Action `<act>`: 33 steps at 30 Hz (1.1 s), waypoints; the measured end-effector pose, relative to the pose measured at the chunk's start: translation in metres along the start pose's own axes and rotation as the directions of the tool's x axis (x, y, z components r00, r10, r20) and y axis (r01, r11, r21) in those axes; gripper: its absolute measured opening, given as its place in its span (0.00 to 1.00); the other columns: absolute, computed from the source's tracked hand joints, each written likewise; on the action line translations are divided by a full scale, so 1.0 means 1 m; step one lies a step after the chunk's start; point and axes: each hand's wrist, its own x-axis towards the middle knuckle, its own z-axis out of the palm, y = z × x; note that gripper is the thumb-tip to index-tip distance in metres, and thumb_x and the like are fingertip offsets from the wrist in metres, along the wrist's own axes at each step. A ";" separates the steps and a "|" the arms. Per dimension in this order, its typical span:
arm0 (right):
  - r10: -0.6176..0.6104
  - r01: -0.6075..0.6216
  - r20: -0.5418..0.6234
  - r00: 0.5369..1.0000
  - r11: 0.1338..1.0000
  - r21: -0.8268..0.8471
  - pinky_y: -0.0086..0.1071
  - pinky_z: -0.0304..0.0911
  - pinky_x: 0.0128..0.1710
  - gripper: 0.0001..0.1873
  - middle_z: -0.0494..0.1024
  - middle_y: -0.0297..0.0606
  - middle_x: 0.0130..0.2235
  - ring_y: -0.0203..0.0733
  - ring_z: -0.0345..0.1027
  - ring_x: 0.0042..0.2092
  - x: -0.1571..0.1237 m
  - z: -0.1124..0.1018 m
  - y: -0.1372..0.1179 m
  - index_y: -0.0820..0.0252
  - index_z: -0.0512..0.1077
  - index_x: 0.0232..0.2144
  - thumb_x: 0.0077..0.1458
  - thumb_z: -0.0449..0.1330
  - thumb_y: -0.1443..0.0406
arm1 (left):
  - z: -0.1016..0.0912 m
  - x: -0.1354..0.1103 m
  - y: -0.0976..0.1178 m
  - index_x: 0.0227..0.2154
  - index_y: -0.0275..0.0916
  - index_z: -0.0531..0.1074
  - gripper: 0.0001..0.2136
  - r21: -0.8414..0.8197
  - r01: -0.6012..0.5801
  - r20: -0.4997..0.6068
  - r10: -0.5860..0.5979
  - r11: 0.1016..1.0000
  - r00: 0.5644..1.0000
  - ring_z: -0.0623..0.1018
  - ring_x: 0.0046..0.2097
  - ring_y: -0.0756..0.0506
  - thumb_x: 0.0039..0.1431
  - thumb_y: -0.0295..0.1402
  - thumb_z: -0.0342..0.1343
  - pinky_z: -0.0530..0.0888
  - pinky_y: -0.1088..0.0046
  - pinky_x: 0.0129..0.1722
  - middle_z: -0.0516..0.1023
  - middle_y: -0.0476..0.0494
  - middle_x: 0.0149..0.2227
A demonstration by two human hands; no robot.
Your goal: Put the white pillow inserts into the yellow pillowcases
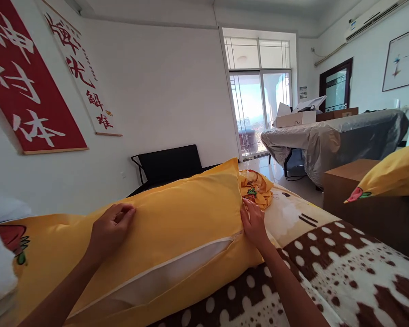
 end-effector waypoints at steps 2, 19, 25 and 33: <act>-0.184 0.197 0.083 0.979 0.960 -0.200 0.49 0.49 0.57 0.24 0.67 0.45 0.57 0.51 0.56 0.59 -0.004 -0.004 -0.020 0.57 0.65 0.54 0.57 0.52 0.56 | 0.005 0.003 -0.002 0.31 0.40 0.68 0.09 -0.021 0.033 0.004 -0.033 0.999 0.999 0.74 0.35 0.45 0.55 0.39 0.49 0.68 0.70 0.36 0.74 0.46 0.33; -0.515 0.504 0.095 0.852 0.755 -0.420 0.39 0.57 0.45 0.18 0.77 0.43 0.41 0.47 0.66 0.44 -0.035 0.019 -0.049 0.59 0.70 0.34 0.42 0.48 0.77 | 0.006 -0.058 0.021 0.40 0.35 0.66 0.06 0.505 -0.473 -0.079 0.584 0.722 0.808 0.73 0.44 0.40 0.62 0.28 0.47 0.67 0.60 0.43 0.73 0.38 0.40; -0.521 0.519 0.091 0.849 0.787 -0.333 0.38 0.56 0.37 0.13 0.73 0.40 0.31 0.45 0.63 0.35 -0.041 0.021 -0.058 0.57 0.65 0.29 0.40 0.48 0.75 | 0.054 -0.135 0.094 0.40 0.37 0.72 0.15 0.077 -0.896 0.099 0.891 0.436 0.443 0.73 0.49 0.43 0.57 0.24 0.41 0.68 0.66 0.51 0.77 0.42 0.43; -0.539 0.525 0.088 0.838 0.750 -0.402 0.34 0.53 0.31 0.09 0.66 0.37 0.26 0.43 0.56 0.30 -0.035 0.023 -0.052 0.56 0.58 0.26 0.40 0.47 0.74 | 0.143 -0.164 0.109 0.46 0.36 0.72 0.17 0.073 -0.758 -0.072 0.762 0.648 0.644 0.77 0.42 0.44 0.58 0.34 0.46 0.72 0.68 0.42 0.80 0.42 0.41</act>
